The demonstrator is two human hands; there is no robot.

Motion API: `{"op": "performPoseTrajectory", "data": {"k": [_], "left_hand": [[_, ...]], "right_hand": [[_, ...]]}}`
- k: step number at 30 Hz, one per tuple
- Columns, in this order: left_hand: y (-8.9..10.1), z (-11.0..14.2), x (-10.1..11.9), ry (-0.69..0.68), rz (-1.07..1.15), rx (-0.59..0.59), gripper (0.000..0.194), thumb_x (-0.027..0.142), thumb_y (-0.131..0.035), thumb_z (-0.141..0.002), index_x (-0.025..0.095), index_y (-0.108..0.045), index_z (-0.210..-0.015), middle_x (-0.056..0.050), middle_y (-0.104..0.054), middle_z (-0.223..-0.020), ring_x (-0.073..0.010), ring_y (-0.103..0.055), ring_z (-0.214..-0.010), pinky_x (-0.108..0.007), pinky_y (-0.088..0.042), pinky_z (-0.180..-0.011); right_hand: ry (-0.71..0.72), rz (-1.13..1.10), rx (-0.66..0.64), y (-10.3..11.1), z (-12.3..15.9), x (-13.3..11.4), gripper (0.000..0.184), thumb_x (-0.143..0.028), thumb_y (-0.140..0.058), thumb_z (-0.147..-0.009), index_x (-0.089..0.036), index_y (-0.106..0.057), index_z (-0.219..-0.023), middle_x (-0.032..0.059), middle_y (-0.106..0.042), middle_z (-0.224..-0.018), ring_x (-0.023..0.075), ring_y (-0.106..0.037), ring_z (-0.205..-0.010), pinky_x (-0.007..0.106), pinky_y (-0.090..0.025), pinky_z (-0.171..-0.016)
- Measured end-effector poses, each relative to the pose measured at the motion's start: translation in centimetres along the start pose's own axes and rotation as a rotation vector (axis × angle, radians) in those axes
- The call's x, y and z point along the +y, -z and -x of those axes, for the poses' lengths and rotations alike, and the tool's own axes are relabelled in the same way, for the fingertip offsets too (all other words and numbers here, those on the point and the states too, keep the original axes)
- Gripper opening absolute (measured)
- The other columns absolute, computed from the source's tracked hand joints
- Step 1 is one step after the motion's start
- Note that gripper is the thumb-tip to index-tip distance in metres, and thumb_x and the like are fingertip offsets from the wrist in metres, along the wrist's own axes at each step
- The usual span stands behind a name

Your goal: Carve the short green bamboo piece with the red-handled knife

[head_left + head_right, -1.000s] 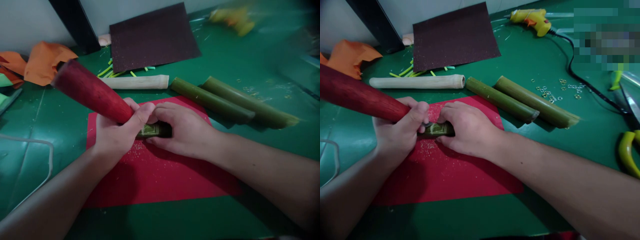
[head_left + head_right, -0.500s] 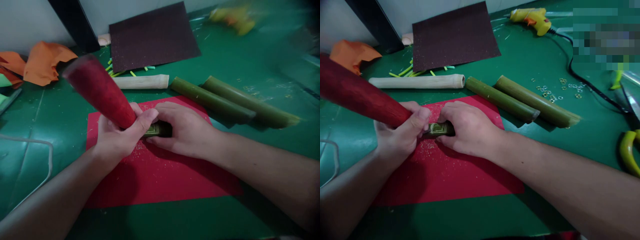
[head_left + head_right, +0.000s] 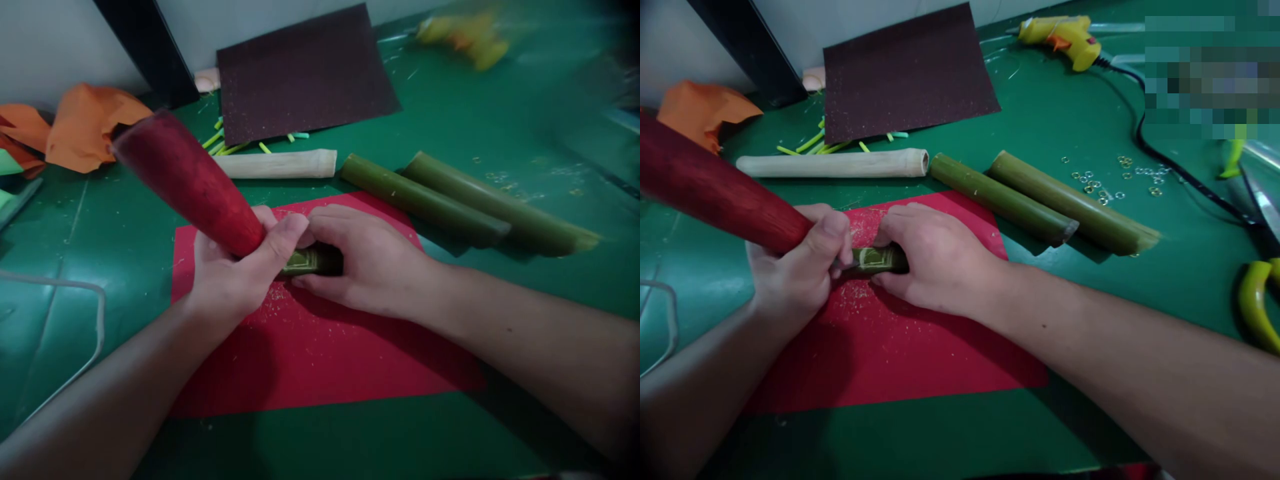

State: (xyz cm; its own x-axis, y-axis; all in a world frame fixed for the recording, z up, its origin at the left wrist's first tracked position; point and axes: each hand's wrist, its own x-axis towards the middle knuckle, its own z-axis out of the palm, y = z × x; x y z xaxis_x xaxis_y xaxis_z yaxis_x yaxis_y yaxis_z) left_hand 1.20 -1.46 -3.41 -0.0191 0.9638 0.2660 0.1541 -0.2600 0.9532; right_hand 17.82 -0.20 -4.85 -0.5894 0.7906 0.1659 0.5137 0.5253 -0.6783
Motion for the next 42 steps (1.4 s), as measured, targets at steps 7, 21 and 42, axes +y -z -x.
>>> {"op": "performPoseTrajectory", "data": {"k": [7, 21, 42], "left_hand": [[0.1, 0.1, 0.1, 0.011, -0.117, -0.027, 0.044, 0.039, -0.077, -0.079, 0.021, -0.053, -0.048, 0.005, -0.043, -0.042, -0.0066, -0.037, -0.038, -0.023, -0.042, -0.041], [0.0, -0.2, -0.6, -0.04, 0.036, 0.047, 0.048, 0.048, -0.08, -0.076, 0.018, -0.054, -0.048, 0.004, -0.048, -0.045, -0.0045, -0.037, -0.036, -0.021, -0.039, -0.037], [-0.2, -0.1, -1.0, -0.055, 0.023, 0.129, 0.039, 0.043, -0.081, -0.078, 0.02, -0.06, -0.056, 0.004, -0.054, -0.051, -0.0058, -0.044, -0.042, -0.021, -0.042, -0.041]], "right_hand": [[-0.005, -0.005, -0.017, 0.1, -0.1, 0.0, 0.022, -0.025, -0.072, -0.08, -0.018, -0.068, -0.1, 0.0072, -0.071, -0.103, 0.0244, -0.063, -0.099, 0.038, -0.048, -0.088], [0.017, -0.011, 0.02, -0.2, -0.1, 0.1, 0.019, -0.024, -0.075, -0.077, -0.014, -0.066, -0.091, 0.0068, -0.069, -0.095, 0.0217, -0.063, -0.089, 0.034, -0.047, -0.08], [0.021, -0.006, 0.018, -0.2, 0.0, 0.0, 0.022, -0.025, -0.074, -0.077, -0.014, -0.067, -0.095, 0.0082, -0.07, -0.098, 0.0239, -0.063, -0.095, 0.036, -0.048, -0.086]]}}
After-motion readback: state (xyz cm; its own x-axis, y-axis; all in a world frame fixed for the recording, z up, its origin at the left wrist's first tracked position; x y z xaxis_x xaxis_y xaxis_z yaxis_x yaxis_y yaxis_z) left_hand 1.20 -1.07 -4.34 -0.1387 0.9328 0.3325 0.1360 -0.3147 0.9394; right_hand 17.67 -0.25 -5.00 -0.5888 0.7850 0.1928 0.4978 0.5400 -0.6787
